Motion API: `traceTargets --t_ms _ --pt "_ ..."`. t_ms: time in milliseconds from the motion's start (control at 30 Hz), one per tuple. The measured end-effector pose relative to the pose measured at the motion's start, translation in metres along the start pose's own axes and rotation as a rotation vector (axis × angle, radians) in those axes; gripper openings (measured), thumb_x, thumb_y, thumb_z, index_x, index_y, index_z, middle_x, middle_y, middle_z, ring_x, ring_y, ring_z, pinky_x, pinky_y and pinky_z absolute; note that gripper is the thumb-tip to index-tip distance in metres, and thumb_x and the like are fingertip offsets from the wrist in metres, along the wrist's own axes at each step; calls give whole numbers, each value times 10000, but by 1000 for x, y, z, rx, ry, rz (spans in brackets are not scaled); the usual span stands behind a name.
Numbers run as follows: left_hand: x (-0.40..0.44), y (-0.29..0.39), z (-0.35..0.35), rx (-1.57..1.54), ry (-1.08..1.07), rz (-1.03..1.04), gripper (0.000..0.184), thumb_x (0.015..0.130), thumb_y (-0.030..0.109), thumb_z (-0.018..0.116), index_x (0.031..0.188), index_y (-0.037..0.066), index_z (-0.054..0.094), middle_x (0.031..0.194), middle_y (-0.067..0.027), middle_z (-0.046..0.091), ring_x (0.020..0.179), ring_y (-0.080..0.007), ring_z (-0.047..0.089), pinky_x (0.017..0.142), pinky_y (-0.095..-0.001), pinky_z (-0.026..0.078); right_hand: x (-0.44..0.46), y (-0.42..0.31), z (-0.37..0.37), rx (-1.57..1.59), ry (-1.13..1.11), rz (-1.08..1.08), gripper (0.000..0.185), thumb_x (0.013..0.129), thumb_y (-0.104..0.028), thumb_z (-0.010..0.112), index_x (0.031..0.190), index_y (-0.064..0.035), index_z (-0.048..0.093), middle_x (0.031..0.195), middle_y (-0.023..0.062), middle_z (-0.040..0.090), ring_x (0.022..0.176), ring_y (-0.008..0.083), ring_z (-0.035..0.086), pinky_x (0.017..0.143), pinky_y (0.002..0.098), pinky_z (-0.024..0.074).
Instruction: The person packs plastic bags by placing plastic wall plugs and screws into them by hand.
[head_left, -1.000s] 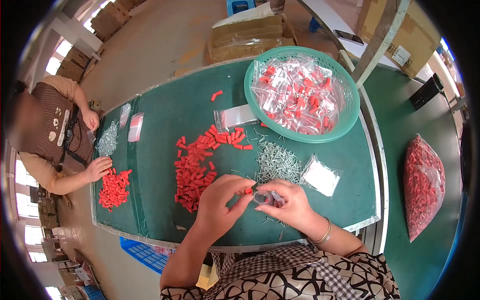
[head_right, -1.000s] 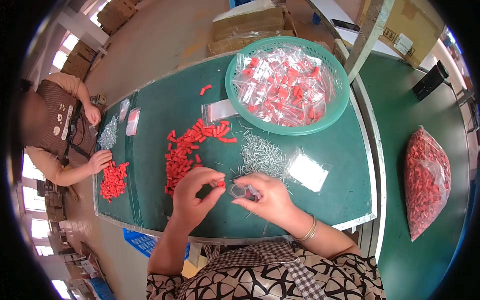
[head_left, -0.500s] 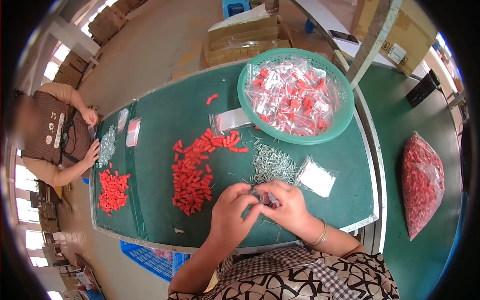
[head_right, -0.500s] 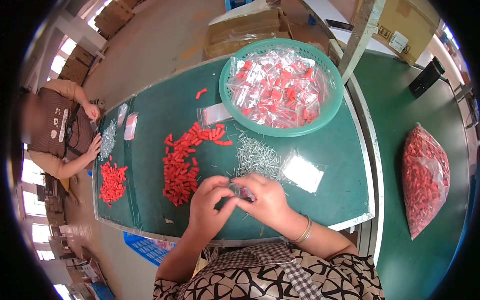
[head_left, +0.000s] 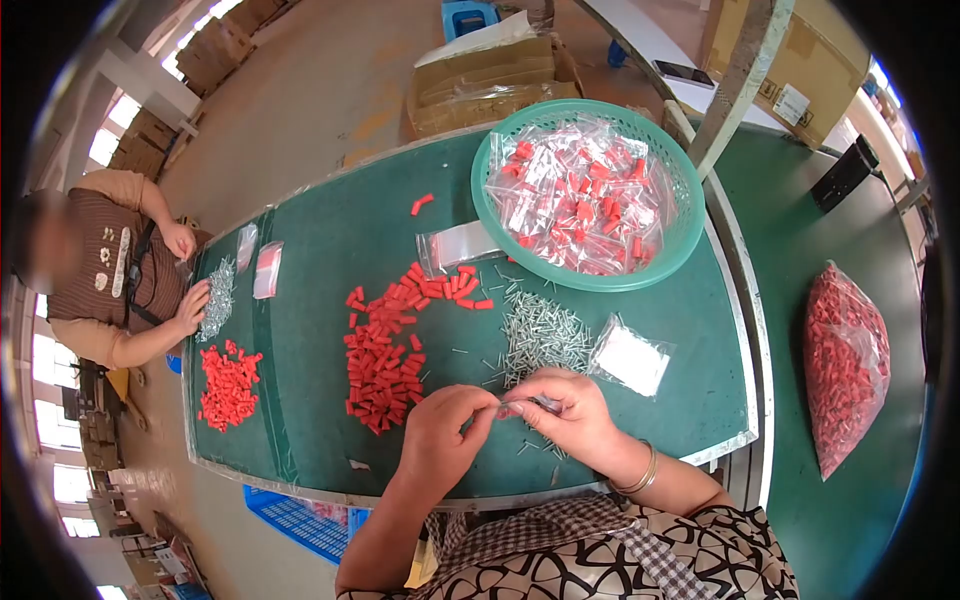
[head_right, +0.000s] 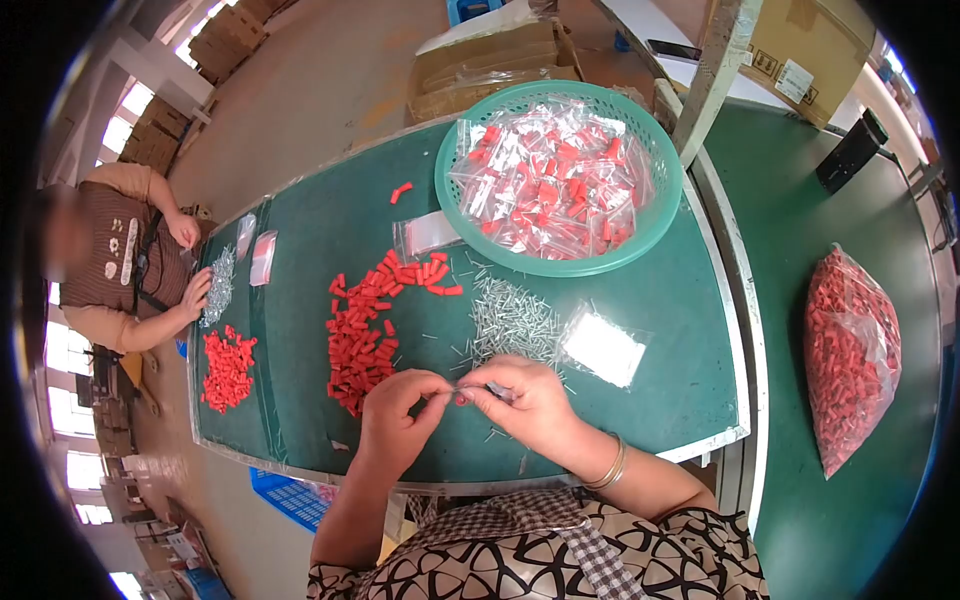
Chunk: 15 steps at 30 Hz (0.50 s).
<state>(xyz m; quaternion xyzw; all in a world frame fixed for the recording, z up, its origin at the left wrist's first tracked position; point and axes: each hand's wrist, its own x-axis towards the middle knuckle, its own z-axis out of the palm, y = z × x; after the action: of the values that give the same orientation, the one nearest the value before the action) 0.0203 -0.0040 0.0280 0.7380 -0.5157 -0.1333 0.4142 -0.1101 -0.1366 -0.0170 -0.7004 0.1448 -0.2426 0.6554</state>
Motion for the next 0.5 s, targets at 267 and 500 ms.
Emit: traceTargets --t_ms 267,500 --pt "1 -3 3 -53 29 -99 154 719 -38 718 845 17 647 823 -80 652 765 -214 634 659 -309 483 -1 5 2 -44 -5 -25 72 829 -68 709 901 -69 702 762 55 634 634 157 564 553 285 440" --pt "4 -5 7 -1 18 -26 135 703 -55 701 790 12 622 790 -73 632 733 -210 613 651 -304 462 -2 4 2 -49 5 -1 61 824 -53 702 884 -61 697 761 57 624 637 155 560 561 279 435"
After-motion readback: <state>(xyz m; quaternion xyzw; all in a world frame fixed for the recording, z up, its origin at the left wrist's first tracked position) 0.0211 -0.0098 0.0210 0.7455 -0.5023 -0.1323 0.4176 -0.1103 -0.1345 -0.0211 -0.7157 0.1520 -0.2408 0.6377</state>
